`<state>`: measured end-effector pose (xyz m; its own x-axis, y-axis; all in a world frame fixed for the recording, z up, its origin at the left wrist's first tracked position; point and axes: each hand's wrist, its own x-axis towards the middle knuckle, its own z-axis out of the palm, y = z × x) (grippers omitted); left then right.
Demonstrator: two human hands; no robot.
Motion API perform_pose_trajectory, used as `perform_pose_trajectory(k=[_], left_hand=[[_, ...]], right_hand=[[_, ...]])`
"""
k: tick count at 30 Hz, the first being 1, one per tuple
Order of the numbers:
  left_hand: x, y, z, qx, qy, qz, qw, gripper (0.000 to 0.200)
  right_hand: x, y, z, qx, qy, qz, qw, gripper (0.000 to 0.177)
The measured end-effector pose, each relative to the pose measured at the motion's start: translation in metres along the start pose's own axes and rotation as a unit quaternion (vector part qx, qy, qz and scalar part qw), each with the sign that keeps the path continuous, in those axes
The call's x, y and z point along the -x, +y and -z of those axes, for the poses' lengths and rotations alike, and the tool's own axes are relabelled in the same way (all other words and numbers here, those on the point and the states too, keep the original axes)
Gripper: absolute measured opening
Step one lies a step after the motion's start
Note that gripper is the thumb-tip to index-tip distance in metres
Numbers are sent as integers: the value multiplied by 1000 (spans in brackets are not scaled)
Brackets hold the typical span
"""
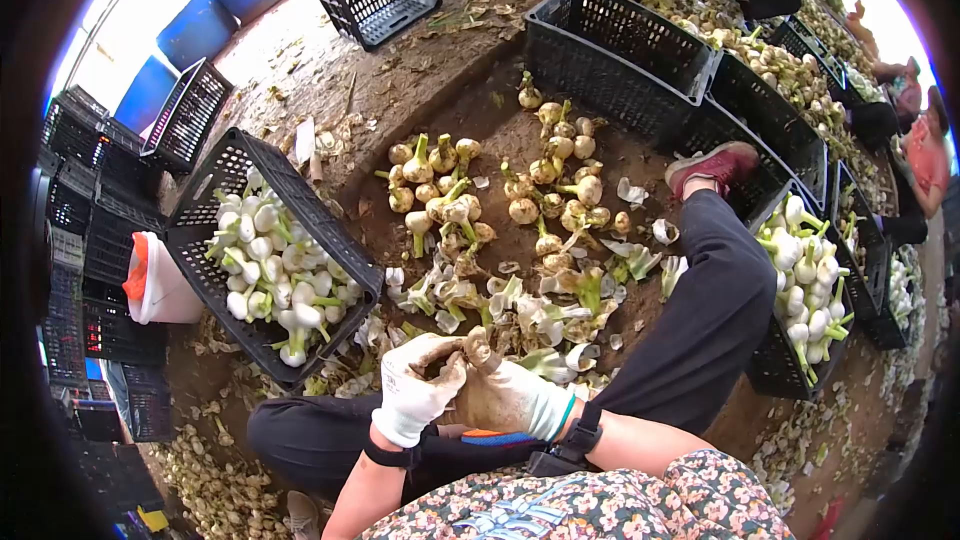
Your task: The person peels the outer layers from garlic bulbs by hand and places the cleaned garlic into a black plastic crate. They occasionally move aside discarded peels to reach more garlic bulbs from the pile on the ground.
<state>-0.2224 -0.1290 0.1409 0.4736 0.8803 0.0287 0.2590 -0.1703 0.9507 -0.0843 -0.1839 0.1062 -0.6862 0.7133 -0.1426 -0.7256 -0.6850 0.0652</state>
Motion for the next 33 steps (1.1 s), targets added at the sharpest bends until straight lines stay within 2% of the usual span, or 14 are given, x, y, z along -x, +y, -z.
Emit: perform_pose_trajectory(k=[5, 8, 9, 11, 13, 16, 19, 21, 23, 24, 25, 27, 29, 33], left_hand=[[-10, -52, 8, -127, 90, 89, 984, 16], [-19, -63, 27, -84, 157, 184, 967, 11], [-16, -87, 27, -80, 140, 234, 959, 15], [-20, -115, 19, -44, 209, 84, 973, 37], [-28, -106, 15, 37, 223, 174, 959, 64], [-35, -110, 11, 251, 281, 250, 892, 63], [-44, -111, 7, 366, 297, 300, 829, 54], [-47, -122, 4, 522, 214, 409, 717, 50], [-52, -102, 2, 614, 112, 353, 697, 44], [-53, -87, 0, 597, 109, 290, 740, 45], [-55, -68, -1, 577, 104, 223, 779, 46], [-54, -57, -3, 535, 75, 168, 825, 60], [-55, -46, -13, 417, 83, 68, 903, 74], [-45, -25, -34, 258, 39, -41, 965, 85]], right_hand=[[-41, -16, 40, 58, 57, 72, 994, 58], [-82, -82, 108, 323, 494, 143, 794, 33], [-107, -96, 168, 385, 520, 255, 719, 36], [-141, -120, 182, 577, 555, 211, 561, 42], [-177, -122, 204, 616, 655, 151, 411, 44], [-175, -126, 207, 545, 658, 150, 497, 45], [-137, -103, 156, 346, 402, 296, 795, 45], [-107, -82, 87, 426, 325, 320, 781, 57], [-77, -69, 43, 604, 242, 294, 700, 66], [-65, -64, 27, 565, 210, 278, 748, 69], [-45, -72, 6, 686, 223, 230, 653, 67], [-29, -64, -1, 431, 224, 413, 770, 66], [-7, -65, -22, 351, 281, 405, 796, 56], [11, -67, -35, 479, 276, 351, 755, 45]])
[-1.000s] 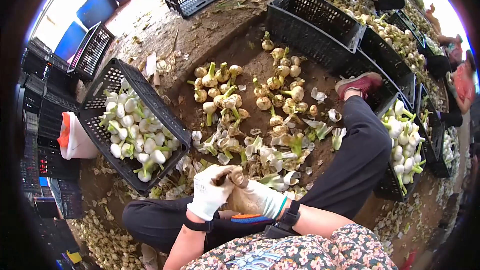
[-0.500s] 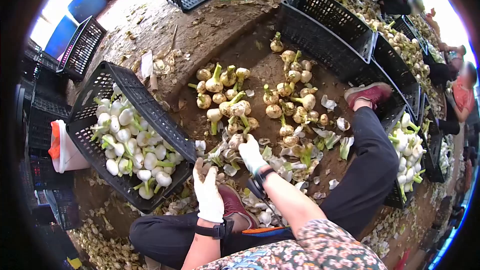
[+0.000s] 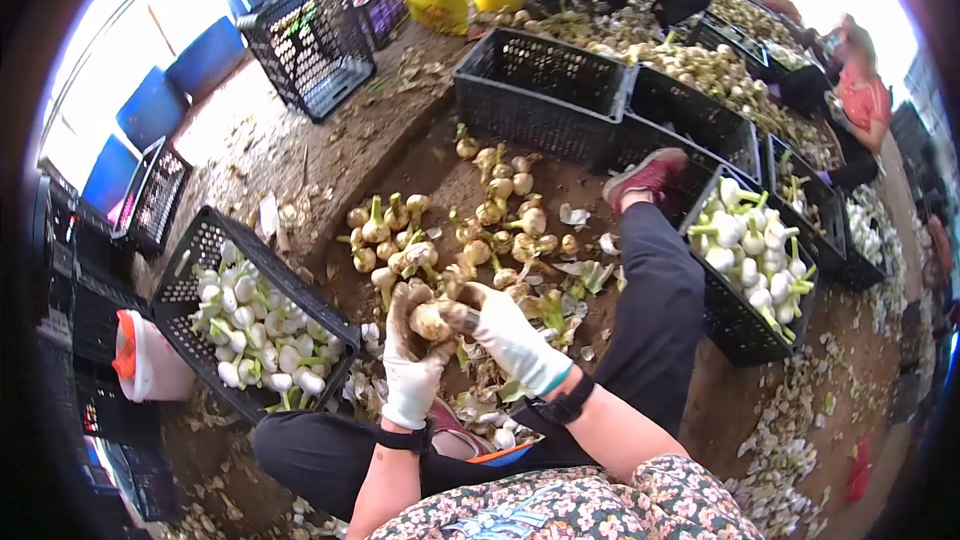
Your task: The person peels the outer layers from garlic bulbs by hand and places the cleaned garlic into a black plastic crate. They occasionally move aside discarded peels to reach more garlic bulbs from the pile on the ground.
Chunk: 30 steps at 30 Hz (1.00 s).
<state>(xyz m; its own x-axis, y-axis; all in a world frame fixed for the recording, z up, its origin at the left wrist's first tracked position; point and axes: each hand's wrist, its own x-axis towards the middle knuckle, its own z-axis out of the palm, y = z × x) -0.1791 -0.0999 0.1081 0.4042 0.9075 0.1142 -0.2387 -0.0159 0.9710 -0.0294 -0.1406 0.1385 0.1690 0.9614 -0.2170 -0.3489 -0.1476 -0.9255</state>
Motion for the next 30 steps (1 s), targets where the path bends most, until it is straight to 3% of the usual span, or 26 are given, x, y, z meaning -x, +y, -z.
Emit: perform_pose_trajectory(k=[2, 7, 10, 12, 13, 17, 18, 19, 20, 22, 23, 24, 26, 28, 29, 30], left_hand=[[3, 1, -7, -156, -82, -82, 981, 86], [16, 0, -17, -223, -83, -96, 967, 71], [24, 14, -33, -141, -72, -84, 984, 66], [29, 24, -42, 11, -58, -1, 998, 65], [31, 26, -45, 38, -74, -24, 996, 64], [34, 31, -49, 24, -74, -5, 997, 68], [30, 33, -48, -161, -82, -119, 976, 68], [30, 35, -46, -340, -88, -225, 909, 67], [32, 34, -45, -341, -89, -223, 909, 67], [32, 30, -44, -322, -86, -176, 926, 67], [32, 28, -47, -185, -75, -130, 971, 65], [35, 27, -49, -185, -74, -131, 971, 65], [44, 27, -51, 106, -37, 25, 993, 61], [45, 28, -48, 130, -72, 4, 989, 57], [44, 36, -52, 180, -42, 57, 981, 54], [42, 40, -54, 230, -12, 109, 967, 51]], right_hand=[[10, -1, -3, 20, 27, 73, 997, 39], [37, -12, 10, -133, 5, 11, 991, 30], [53, -19, 24, -160, -41, 23, 986, 33], [58, -18, 32, -143, -65, 25, 987, 36], [60, -14, 35, -153, -63, 24, 986, 37], [67, -17, 37, -208, -73, 28, 975, 39], [68, -22, 34, -210, -74, 29, 975, 39], [71, -25, 29, -174, -39, 50, 983, 38], [74, -28, 25, -137, -4, 70, 988, 37], [70, -20, 30, -178, -9, 28, 984, 36], [68, -19, 32, -219, -24, 14, 975, 34], [68, -18, 33, -259, -39, 1, 965, 31], [68, -15, 38, -255, -53, -18, 965, 35], [62, 3, 46, -94, -34, 143, 985, 39], [55, 6, 54, 94, -36, 291, 952, 44], [54, 12, 57, 94, -37, 290, 952, 44]])
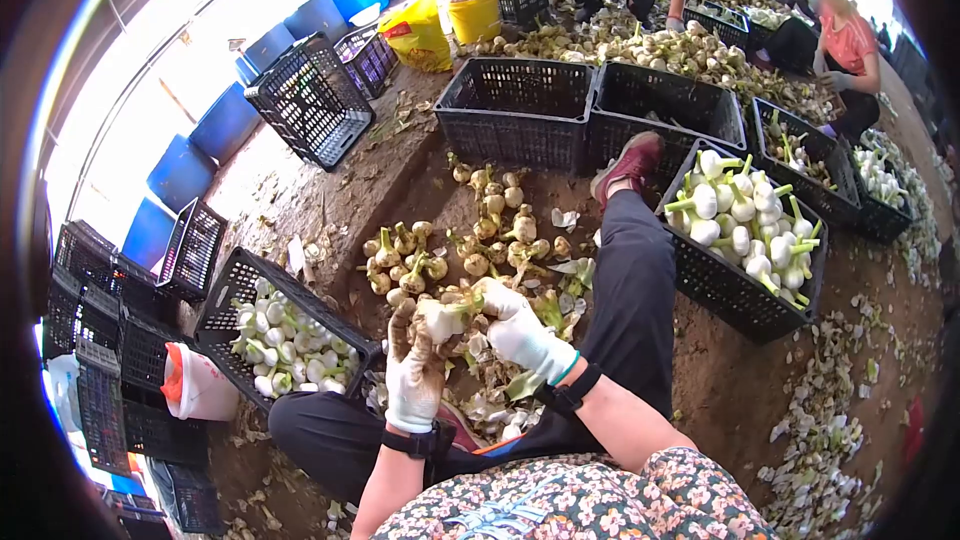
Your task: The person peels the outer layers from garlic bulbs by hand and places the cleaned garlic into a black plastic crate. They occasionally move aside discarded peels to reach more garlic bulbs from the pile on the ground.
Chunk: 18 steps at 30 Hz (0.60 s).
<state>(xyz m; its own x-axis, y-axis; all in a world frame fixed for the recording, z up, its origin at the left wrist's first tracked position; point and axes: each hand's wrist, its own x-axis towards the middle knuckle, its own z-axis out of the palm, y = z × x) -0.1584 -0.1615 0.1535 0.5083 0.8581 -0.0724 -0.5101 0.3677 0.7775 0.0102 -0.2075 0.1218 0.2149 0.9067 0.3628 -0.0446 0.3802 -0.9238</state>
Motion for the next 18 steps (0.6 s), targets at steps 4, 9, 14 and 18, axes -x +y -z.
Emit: perform_pose_trajectory(k=[4, 9, 14, 18], left_hand=[[-6, -11, 8, -52, 5, -3, 999, 54], [-8, 1, 15, -141, -17, 30, 989, 62], [-17, -10, 34, -357, -9, -92, 930, 67], [-11, 12, 30, -166, -29, 26, 985, 66]], right_hand=[[2, 4, -8, -78, 60, -94, 991, 40], [4, 8, -7, -116, 101, -209, 966, 40], [-1, -10, -19, 78, 34, -101, 991, 43], [-5, 13, -17, -364, 201, -352, 839, 20]])
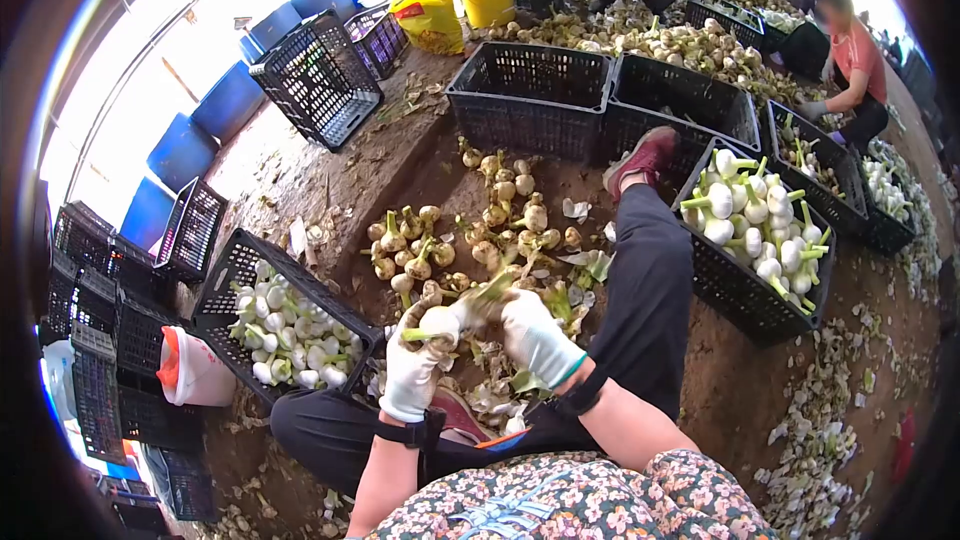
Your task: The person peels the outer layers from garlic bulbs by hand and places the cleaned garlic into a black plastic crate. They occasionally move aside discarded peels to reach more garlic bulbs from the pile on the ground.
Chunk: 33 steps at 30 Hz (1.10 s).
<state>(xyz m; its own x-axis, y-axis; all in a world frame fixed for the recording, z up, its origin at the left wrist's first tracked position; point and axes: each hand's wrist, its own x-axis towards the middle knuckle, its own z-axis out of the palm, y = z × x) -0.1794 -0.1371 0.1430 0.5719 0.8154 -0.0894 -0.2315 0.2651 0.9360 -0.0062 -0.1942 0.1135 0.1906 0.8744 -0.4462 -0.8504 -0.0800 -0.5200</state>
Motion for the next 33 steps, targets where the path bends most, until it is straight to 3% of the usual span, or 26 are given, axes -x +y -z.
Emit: perform_pose_trajectory(k=[1, 2, 4, 5, 6, 8, 9, 10, 12, 14, 16, 20, 21, 22, 23, 24, 26, 30, 33], left_hand=[[1, 1, 6, 62, -51, 5, 997, 68], [3, 7, 8, 63, -47, 2, 997, 68], [10, 24, 10, 136, -55, 34, 989, 72], [9, 19, 16, 106, -50, 16, 993, 77], [6, 17, 20, 107, -48, 13, 993, 77], [12, 9, 25, -39, -33, -18, 999, 79], [10, 6, 25, -126, -21, -32, 991, 81], [10, 5, 23, -124, -24, -31, 992, 81], [9, 9, 18, -286, -34, -84, 954, 80], [10, 8, 16, -269, -30, -89, 959, 81], [11, 6, 19, -292, -27, -91, 952, 80], [9, 3, 23, -321, -58, -120, 938, 79], [10, 1, 23, -190, -33, -77, 978, 78], [10, 0, 22, -55, -8, -33, 998, 77], [11, 7, 13, 8, 26, -37, 999, 71], [10, 2, 16, 12, 66, -35, 997, 67], [8, -6, 14, -32, 109, -90, 989, 55], [1, -20, 22, -14, 205, -28, 978, 41], [-2, -24, 28, 20, 197, -104, 975, 33]], right_hand=[[-5, 2, 13, -116, -9, -5, 993, 15], [-39, 16, 53, -136, 9, 32, 990, 16], [-58, 4, 89, 40, 24, 68, 997, 20], [-66, -1, 95, 235, 48, 15, 971, 28], [-13, -28, 37, 613, 19, 96, 784, 38], [8, -17, 2, 697, 38, 298, 652, 46], [12, -22, -17, 679, -33, 274, 680, 49], [20, -23, -32, 623, -86, 309, 713, 39], [24, -24, -50, 685, -143, 323, 637, 28], [26, -23, -57, 710, -136, 331, 607, 22], [27, -23, -63, 789, -147, 298, 516, 19], [18, -15, -63, 771, -123, 354, 515, 21], [13, -15, -61, 734, -119, 332, 581, 22], [8, -11, -57, 734, -120, 332, 580, 22], [6, -7, -56, 695, -76, 362, 616, 19], [6, -2, -55, 652, -32, 390, 649, 16], [10, 12, -51, 611, -46, 349, 709, 16], [7, 23, -45, 627, -58, 382, 677, 14], [-12, 16, -31, 663, 2, 425, 616, 14]])
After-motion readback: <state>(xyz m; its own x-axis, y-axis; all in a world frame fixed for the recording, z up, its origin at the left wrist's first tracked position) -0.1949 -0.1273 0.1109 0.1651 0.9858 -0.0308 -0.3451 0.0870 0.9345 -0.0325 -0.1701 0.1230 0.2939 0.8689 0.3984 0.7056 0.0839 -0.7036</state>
